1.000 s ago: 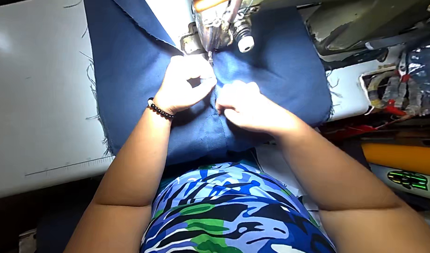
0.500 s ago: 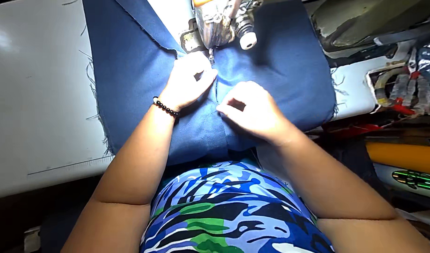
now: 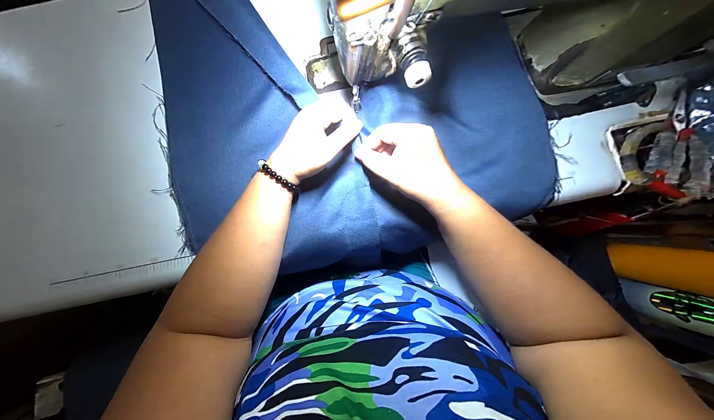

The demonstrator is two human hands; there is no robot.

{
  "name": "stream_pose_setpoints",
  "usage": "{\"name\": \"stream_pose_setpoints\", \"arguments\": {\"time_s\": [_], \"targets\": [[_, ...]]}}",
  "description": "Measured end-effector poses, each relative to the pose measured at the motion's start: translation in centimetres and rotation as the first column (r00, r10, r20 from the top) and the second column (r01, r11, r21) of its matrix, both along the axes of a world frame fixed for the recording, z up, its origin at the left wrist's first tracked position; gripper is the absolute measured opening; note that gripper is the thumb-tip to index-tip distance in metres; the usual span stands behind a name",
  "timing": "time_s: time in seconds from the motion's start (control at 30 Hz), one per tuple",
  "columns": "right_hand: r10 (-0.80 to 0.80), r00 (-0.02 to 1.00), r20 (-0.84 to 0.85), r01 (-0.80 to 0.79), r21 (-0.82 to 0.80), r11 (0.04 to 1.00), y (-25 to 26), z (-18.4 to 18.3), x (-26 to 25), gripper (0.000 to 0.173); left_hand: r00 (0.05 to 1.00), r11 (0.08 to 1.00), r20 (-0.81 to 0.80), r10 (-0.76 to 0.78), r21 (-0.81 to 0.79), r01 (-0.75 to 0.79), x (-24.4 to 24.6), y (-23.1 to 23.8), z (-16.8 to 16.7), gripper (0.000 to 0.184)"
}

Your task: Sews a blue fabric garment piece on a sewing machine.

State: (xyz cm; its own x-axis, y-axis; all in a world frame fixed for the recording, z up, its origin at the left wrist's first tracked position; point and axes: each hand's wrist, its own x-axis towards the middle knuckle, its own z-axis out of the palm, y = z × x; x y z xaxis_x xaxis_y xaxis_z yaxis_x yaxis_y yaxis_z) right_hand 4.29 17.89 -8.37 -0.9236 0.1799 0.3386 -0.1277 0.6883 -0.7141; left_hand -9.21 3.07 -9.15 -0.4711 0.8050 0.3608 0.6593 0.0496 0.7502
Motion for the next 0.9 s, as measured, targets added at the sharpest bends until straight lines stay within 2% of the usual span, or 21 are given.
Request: {"name": "stream_pose_setpoints", "arguments": {"time_s": [0.13, 0.43, 0.7, 0.9], "targets": [[-0.007, 1.000, -0.010, 0.007, -0.059, 0.998, 0.2, -0.3, -0.5, 0.013, 0.995, 0.996, 0.059, -0.081, 0.047, 0.078, -0.5, -0.2, -0.5, 0.017], [-0.065, 0.998, -0.018, 0.062, -0.112, 0.992, 0.2, -1.0, -0.8, 0.014, 0.996, 0.996, 0.017, -0.084, 0.010, 0.083, -0.7, -0.1, -0.3, 0.015], [-0.078, 0.997, 0.011, 0.079, -0.126, 0.989, 0.2, -1.3, -1.2, 0.016, 0.996, 0.984, -0.053, -0.071, -0.170, 0.061, -0.9, 0.0, 0.2, 0.023], [-0.069, 0.997, 0.041, 0.074, -0.154, 0.985, 0.1, -1.2, -1.2, 0.016, 0.994, 0.979, -0.075, -0.075, -0.196, 0.059, -0.9, 0.1, 0.4, 0.022]]}}
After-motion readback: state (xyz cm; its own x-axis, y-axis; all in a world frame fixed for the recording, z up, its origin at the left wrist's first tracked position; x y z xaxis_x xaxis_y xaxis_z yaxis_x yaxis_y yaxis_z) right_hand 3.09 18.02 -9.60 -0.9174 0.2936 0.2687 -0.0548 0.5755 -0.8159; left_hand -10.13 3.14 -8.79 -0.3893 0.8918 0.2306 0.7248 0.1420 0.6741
